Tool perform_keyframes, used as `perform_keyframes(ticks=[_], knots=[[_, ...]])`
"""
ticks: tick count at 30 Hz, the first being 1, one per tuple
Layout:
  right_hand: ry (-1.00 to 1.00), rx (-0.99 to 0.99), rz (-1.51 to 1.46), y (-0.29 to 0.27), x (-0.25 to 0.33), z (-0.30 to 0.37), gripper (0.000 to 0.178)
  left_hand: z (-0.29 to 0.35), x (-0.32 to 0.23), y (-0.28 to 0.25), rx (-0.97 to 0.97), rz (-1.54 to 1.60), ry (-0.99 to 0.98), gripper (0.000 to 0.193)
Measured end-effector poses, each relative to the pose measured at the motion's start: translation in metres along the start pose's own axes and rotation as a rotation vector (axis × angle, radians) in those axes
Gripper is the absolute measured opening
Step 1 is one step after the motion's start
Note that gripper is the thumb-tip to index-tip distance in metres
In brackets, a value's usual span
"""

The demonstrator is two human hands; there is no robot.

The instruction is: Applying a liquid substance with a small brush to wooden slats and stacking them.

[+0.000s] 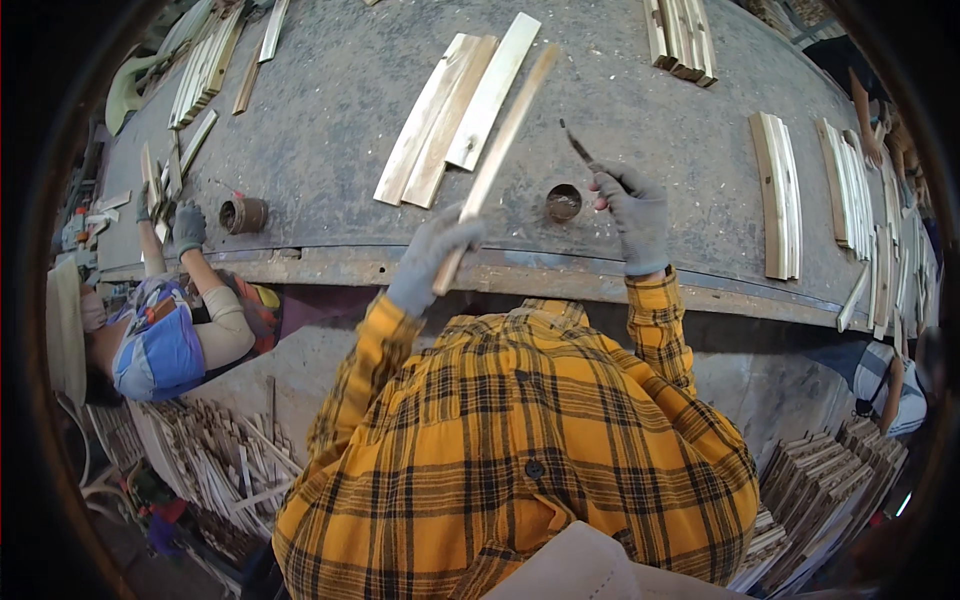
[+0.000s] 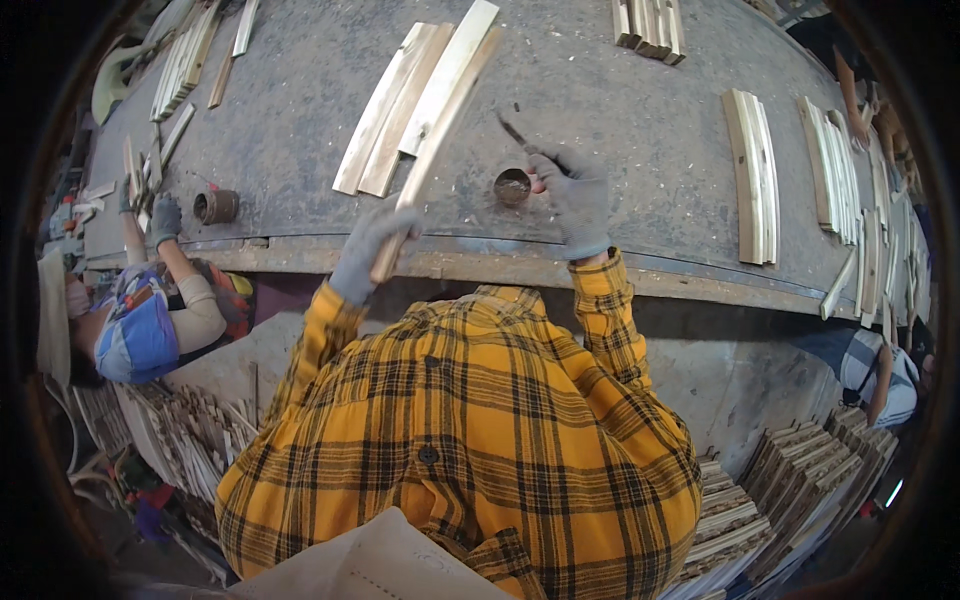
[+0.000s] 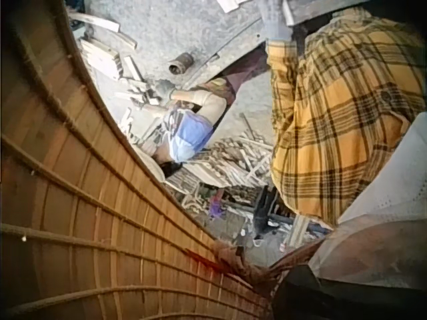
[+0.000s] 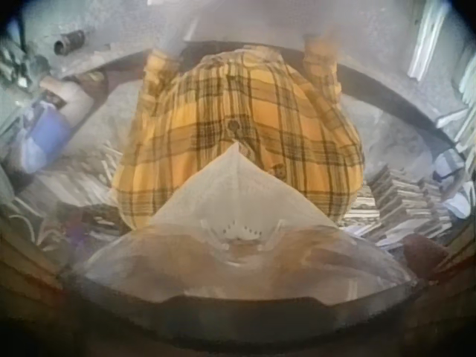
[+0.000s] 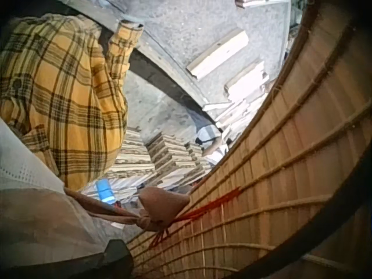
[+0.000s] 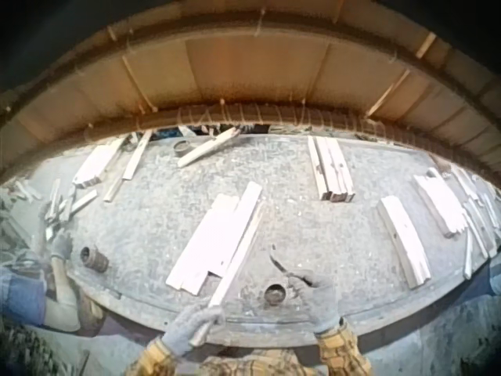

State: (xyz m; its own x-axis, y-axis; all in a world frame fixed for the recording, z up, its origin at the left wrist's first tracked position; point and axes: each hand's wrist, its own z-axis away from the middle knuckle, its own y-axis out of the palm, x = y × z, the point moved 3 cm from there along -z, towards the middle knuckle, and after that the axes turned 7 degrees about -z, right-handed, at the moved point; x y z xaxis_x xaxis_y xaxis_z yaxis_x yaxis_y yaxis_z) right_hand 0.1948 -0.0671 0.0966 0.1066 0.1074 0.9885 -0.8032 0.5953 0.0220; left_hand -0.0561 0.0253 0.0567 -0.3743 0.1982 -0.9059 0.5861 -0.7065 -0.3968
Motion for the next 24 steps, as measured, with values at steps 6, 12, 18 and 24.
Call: perform_keyframes(ticks=[6,12,18,24], knots=[[0.073,-0.001,-0.003,0.01,-0.023,0.018,0.018,-0.041,0.021,0.03,0.427,1.762,-0.438,0.054],[0.193,-0.055,0.033,0.023,-0.03,0.03,0.019,-0.06,0.037,0.038,0.292,1.46,-0.434,0.06],[0.274,0.141,0.038,0.034,-0.043,0.039,0.022,-0.072,0.037,0.057,0.325,1.317,-0.536,0.047],[0.406,0.109,-0.312,0.015,-0.041,0.038,0.027,-0.07,-0.017,0.064,-0.089,-0.184,0.552,0.051]])
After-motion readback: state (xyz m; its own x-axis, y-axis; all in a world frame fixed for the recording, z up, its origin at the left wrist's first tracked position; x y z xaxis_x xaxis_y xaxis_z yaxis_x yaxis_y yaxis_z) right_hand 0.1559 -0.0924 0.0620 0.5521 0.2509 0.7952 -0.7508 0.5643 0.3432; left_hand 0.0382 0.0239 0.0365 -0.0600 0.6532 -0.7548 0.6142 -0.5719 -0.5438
